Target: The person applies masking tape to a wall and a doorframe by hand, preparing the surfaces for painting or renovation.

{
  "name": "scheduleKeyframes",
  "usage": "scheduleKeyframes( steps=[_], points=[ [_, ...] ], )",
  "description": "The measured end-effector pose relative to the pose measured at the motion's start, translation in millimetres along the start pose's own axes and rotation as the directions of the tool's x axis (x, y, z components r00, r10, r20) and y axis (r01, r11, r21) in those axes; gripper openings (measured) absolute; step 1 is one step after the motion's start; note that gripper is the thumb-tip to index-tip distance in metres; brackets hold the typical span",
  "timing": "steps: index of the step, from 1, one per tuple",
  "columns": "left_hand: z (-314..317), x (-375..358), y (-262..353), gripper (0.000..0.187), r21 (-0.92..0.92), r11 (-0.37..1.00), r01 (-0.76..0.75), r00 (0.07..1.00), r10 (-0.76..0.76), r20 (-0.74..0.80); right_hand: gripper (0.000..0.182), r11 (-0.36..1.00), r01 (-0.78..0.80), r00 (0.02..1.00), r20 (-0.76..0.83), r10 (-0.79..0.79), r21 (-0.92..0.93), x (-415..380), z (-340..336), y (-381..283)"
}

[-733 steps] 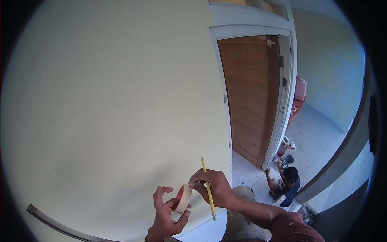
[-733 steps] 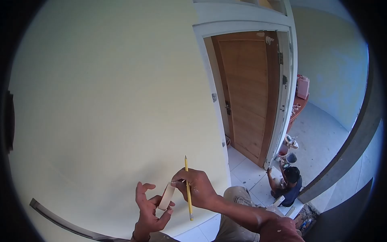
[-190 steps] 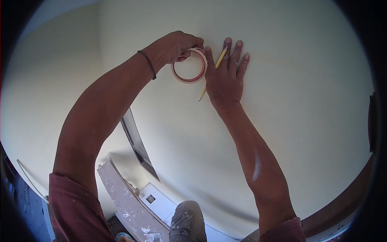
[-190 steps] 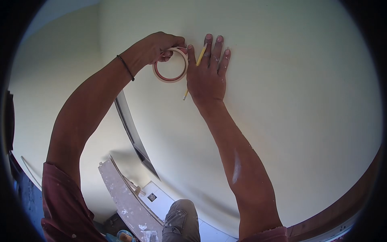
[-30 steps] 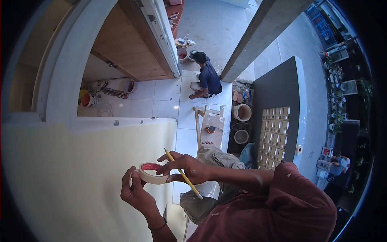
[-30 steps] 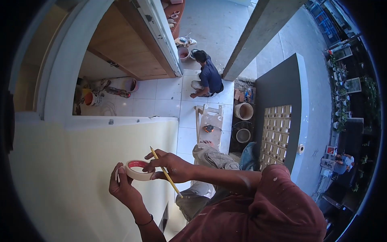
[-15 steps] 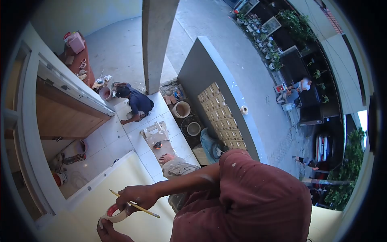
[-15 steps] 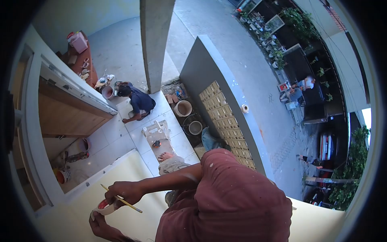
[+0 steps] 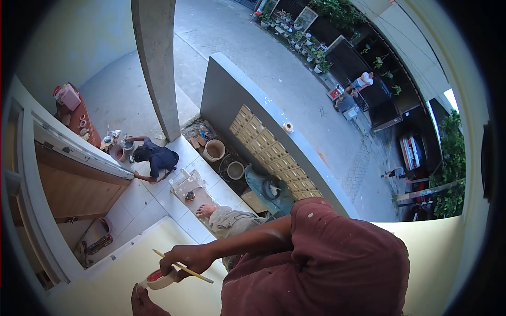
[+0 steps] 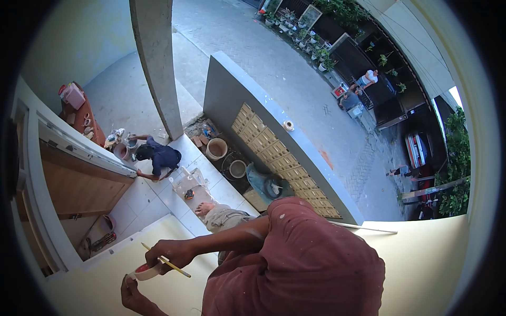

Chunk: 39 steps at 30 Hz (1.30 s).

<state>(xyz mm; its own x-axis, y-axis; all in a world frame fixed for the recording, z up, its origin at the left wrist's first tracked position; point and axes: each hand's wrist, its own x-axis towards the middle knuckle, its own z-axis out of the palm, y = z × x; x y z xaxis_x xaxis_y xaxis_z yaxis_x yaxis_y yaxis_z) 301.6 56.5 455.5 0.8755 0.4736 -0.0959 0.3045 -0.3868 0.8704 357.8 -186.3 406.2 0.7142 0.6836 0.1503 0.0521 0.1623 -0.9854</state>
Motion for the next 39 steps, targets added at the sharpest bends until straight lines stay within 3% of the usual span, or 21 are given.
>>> scheduleKeyframes(
  steps=[2, 4, 8, 10, 17, 23, 26, 29, 35, 39],
  points=[
    [-7.3, -0.3, -8.9, 0.028, -0.117, 0.992, 0.052, 0.995, -0.042, 0.091, 0.034, 1.0, -0.015, 1.0, 0.001, 0.015, 0.02, -7.4, 7.3, -5.8],
    [-10.7, -4.5, -10.1, 0.022, -0.092, 0.995, 0.023, 1.0, -0.022, 0.018, 0.032, 0.999, 0.046, 0.996, -0.076, -0.045, 0.016, -9.8, 17.4, -3.5],
    [-19.5, -8.5, -10.0, 0.016, -0.156, 0.988, -0.019, 1.0, 0.021, 0.016, 0.029, 1.0, 0.001, 0.999, -0.055, 0.0, 0.022, -14.2, 20.5, -14.5],
    [-23.1, -13.9, -8.3, 0.012, -0.149, 0.988, 0.04, 0.999, -0.042, -0.01, 0.027, 0.998, -0.065, 0.998, -0.008, 0.065, -0.006, -14.4, 23.5, -19.8],
    [-42.8, -31.1, -11.9, 0.016, -0.074, 0.997, -0.01, 0.999, 0.008, -0.032, 0.029, 0.99, -0.139, 0.987, 0.082, 0.138, -0.003, -17.4, 35.8, -26.9],
    [-46.7, -48.0, -4.0, 0.014, -0.13, 0.99, 0.054, 0.993, -0.067, -0.098, 0.025, 0.994, -0.112, 0.984, 0.141, 0.11, 0.003, -23.8, 38.3, -25.8],
    [-53.6, -55.1, -9.8, 0.013, 0.009, 1.0, 0.01, 0.993, -0.009, -0.116, 0.024, 0.992, -0.089, 0.974, 0.218, 0.067, 0.092, -21.9, 39.6, -9.1],
    [-56.1, -58.3, -0.2, 0.009, 0.038, 0.999, -0.009, 0.988, 0.015, -0.151, 0.023, 0.988, -0.092, 0.959, 0.279, 0.054, 0.124, -8.6, 35.3, -2.0],
    [-55.4, 9.6, 38.7, 0.013, 0.168, 0.978, -0.126, 0.971, 0.156, -0.181, 0.025, 0.987, 0.0, 0.938, 0.342, -0.054, 0.158, 74.1, -15.2, 16.4],
    [-43.1, 87.9, 99.0, 0.011, 0.277, 0.95, -0.144, 0.959, 0.203, -0.197, 0.027, 0.968, 0.084, 0.956, 0.255, -0.144, 0.235, 155.8, -65.5, 11.5]
  ],
)
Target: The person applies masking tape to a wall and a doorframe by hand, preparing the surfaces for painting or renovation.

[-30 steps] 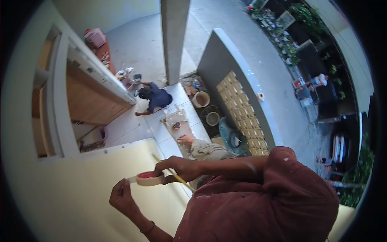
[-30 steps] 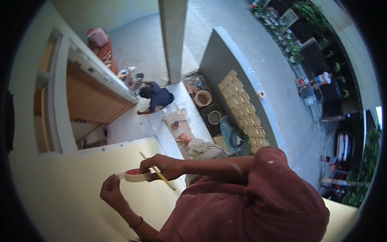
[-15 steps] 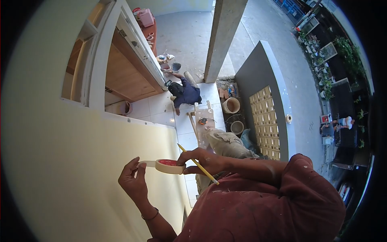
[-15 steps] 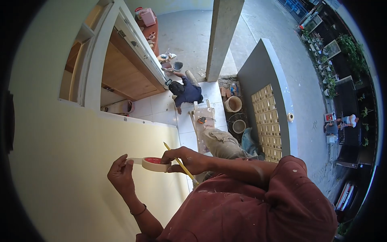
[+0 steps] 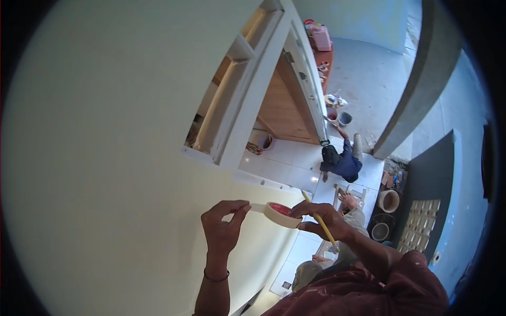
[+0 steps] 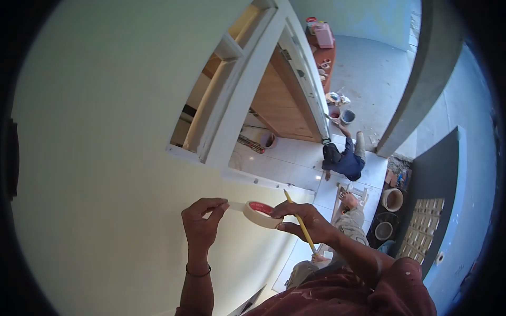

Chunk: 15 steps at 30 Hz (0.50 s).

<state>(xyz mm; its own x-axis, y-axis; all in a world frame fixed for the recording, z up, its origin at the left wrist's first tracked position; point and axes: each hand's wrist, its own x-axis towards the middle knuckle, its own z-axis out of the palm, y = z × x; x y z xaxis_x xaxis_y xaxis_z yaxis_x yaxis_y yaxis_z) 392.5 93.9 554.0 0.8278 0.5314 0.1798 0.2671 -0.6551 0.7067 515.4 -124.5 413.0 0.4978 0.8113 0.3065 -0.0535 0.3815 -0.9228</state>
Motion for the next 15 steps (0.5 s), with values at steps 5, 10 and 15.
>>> scheduleKeyframes(
  steps=[5, 10, 15],
  points=[
    [36.3, 122.2, 41.5, 0.01, 0.033, 0.999, 0.026, 0.999, -0.025, -0.02, 0.026, 0.99, 0.127, 0.991, -0.05, -0.124, 0.065, 88.0, -87.9, 12.3],
    [45.4, 180.2, 51.7, 0.013, 0.05, 0.982, 0.182, 0.983, -0.181, -0.029, 0.026, 0.932, 0.088, 0.996, -0.033, -0.082, 0.351, 152.1, -128.7, 42.9],
    [30.5, 180.5, 47.3, 0.011, 0.204, 0.953, 0.223, 0.972, -0.203, -0.117, 0.028, 0.926, 0.096, 0.995, 0.002, -0.104, 0.364, 174.7, -109.0, 69.2]
  ],
)
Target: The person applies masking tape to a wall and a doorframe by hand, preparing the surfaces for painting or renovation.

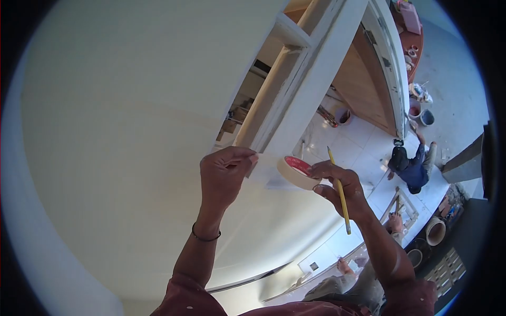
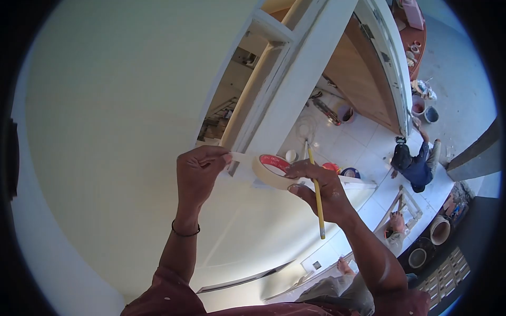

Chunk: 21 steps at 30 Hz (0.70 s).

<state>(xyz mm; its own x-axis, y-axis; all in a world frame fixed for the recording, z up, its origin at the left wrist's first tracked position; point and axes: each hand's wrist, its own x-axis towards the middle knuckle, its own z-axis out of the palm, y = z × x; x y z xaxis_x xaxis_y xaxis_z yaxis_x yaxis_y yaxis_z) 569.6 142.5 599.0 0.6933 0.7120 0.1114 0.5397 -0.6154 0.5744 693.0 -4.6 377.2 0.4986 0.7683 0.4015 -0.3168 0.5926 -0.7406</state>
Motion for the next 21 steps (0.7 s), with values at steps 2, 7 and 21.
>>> scheduleKeyframes(
  steps=[2, 7, 21],
  points=[
    [-3.0, 2.6, -4.0, 0.01, 0.064, 0.998, -0.026, 0.999, 0.029, -0.042, 0.028, 1.0, 0.019, 1.0, -0.008, -0.019, -0.012, 8.1, 6.2, 13.9],
    [-7.6, 3.6, -0.4, 0.011, 0.256, 0.962, -0.093, 0.986, 0.124, -0.108, 0.026, 0.997, 0.08, 0.994, -0.077, -0.081, -0.019, 18.3, 24.5, 30.1],
    [-23.6, 15.2, 28.5, 0.014, 0.473, 0.873, -0.114, 0.988, 0.151, -0.041, 0.027, 0.894, 0.079, 0.971, -0.169, -0.169, -0.442, 13.7, 11.1, 47.2]
  ],
)
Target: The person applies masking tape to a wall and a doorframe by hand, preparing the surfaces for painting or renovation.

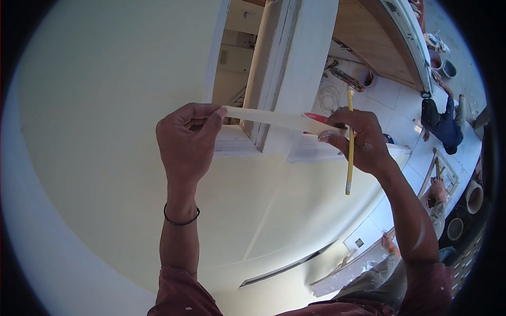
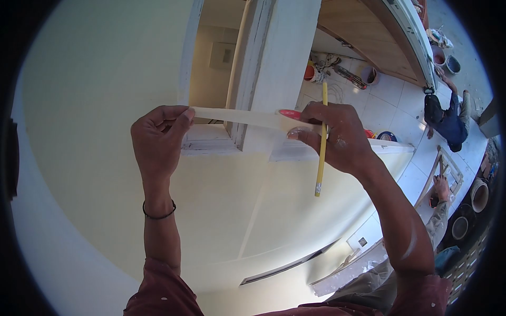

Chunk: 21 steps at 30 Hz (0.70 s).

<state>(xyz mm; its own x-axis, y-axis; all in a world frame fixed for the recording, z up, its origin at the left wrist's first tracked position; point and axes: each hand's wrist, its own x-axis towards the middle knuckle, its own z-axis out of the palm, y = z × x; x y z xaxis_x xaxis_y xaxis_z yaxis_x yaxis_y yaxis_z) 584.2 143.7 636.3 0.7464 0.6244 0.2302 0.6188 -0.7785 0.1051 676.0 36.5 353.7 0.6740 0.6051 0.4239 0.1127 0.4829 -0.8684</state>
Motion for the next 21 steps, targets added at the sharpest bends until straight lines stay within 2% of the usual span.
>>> scheduleKeyframes(
  steps=[2, 5, 14, 17, 20, 21],
  points=[
    [-2.7, 4.1, -0.4, 0.016, 0.047, 0.998, -0.032, 0.999, 0.033, -0.034, 0.029, 0.99, -0.058, 0.997, 0.041, 0.064, -0.129, 4.4, -6.0, 8.6],
    [-8.2, 12.4, -1.9, 0.017, 0.153, 0.986, -0.068, 0.99, 0.085, -0.112, 0.028, 0.997, 0.009, 1.0, -0.014, -0.01, -0.079, 10.1, -3.4, 20.5],
    [-8.8, 21.6, 0.6, 0.015, 0.317, 0.948, -0.022, 0.977, 0.088, -0.194, 0.02, 0.989, -0.097, 0.992, -0.092, 0.087, -0.111, 8.6, 0.7, 49.5],
    [1.4, 19.9, 0.5, 0.015, 0.371, 0.928, -0.038, 0.971, 0.122, -0.205, 0.022, 0.986, -0.069, 0.99, -0.135, 0.049, -0.151, 7.2, 3.2, 55.2],
    [8.1, 21.1, 2.9, 0.017, 0.37, 0.929, 0.004, 0.972, 0.084, -0.221, 0.025, 0.997, -0.079, 0.985, -0.157, 0.077, -0.007, 5.7, 5.1, 60.4],
    [8.7, 21.0, 2.3, 0.017, 0.375, 0.927, -0.006, 0.969, 0.099, -0.228, 0.025, 0.997, -0.071, 0.982, -0.177, 0.066, -0.019, 4.5, 7.2, 62.1]
  ],
)
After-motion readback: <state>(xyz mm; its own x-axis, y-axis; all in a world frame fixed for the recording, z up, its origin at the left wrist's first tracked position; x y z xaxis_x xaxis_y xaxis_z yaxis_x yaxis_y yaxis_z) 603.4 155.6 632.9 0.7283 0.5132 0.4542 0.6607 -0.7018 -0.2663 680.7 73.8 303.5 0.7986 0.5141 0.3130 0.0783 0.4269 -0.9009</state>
